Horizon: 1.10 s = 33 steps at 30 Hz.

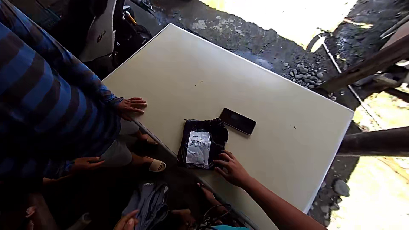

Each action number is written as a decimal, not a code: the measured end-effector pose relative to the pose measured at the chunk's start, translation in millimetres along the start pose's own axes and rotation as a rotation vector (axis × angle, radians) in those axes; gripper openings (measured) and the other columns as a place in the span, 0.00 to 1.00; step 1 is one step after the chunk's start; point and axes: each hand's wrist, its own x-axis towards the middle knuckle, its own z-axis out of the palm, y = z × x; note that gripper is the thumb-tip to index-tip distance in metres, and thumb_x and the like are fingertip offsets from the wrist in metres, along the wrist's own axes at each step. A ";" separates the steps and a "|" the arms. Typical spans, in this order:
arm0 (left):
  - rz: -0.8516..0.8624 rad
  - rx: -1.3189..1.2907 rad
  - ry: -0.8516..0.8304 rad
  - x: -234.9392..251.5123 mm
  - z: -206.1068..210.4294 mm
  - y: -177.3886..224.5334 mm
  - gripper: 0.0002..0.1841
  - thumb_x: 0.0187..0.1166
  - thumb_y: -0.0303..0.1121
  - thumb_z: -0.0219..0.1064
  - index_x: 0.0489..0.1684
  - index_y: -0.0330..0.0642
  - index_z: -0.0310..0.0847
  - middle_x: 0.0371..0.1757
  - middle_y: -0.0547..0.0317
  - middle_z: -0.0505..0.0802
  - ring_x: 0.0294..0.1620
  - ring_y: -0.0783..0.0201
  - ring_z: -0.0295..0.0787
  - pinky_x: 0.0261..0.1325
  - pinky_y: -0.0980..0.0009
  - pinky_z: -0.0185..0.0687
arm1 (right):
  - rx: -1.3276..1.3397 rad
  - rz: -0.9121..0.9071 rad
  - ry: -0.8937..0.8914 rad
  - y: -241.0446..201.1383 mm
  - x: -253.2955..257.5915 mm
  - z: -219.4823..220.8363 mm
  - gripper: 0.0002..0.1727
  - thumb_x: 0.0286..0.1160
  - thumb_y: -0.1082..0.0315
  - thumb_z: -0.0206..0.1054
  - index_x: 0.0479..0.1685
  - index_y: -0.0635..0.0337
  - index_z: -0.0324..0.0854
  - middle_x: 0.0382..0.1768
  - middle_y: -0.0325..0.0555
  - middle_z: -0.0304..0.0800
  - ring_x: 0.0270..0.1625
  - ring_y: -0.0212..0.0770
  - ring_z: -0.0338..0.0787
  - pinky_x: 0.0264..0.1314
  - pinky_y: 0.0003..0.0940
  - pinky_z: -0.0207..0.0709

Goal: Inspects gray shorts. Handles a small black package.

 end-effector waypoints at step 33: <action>0.255 0.610 -0.333 141.8 208.0 0.9 0.27 0.80 0.57 0.66 0.79 0.69 0.80 0.92 0.58 0.67 0.32 0.52 0.94 0.26 0.52 0.82 | -0.052 -0.159 0.302 26.1 -39.0 35.3 0.12 0.79 0.61 0.61 0.46 0.50 0.91 0.56 0.53 0.90 0.78 0.56 0.79 0.89 0.50 0.62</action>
